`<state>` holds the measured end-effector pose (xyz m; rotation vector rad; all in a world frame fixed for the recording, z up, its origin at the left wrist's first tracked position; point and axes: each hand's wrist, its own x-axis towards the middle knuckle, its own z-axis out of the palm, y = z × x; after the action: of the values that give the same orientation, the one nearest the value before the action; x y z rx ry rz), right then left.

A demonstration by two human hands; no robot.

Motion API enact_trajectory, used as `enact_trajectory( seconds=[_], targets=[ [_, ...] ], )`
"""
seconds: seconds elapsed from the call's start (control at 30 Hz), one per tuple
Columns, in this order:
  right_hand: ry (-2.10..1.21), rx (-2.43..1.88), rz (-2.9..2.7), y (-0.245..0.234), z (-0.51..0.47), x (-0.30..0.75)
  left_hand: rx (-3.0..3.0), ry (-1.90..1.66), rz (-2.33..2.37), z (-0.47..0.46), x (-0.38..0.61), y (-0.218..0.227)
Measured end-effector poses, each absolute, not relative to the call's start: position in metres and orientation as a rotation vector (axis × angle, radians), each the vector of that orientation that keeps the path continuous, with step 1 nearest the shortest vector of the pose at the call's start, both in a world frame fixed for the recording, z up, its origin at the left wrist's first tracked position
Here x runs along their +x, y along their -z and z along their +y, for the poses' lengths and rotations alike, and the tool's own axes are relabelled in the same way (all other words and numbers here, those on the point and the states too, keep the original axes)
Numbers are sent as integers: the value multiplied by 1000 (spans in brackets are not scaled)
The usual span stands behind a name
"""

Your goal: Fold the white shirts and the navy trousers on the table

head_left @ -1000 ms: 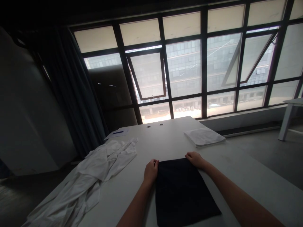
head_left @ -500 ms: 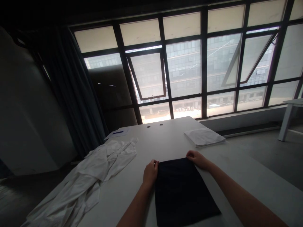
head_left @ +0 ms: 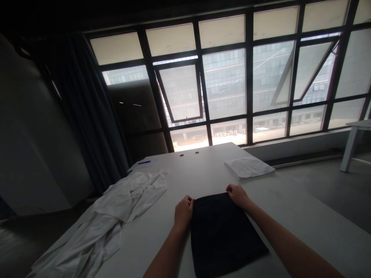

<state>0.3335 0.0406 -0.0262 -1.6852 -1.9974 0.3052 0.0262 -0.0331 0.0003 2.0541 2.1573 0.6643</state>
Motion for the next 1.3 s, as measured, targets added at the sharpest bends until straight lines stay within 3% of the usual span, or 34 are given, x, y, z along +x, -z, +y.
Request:
enact_trajectory(
  seconds=[0.37,0.6,0.77,0.93,1.3],
  targets=[
    [-134,-1745,-1952,14,29,337,2061,-760,2206,-30,21,0],
    [-69,-1466,-2159,-21,-13,316,2355,-919,1953,-51,36,-31],
    [-164,-1316,-2376,-8,-41,277,2619,-682,1523,-73,66,-28],
    [-381,-1395,-2503,11,-31,284,2503,-298,1582,-76,62,-10],
    [-337,-1560,-2321,24,-22,374,2356,-246,1693,-92,14,-6]
  ],
)
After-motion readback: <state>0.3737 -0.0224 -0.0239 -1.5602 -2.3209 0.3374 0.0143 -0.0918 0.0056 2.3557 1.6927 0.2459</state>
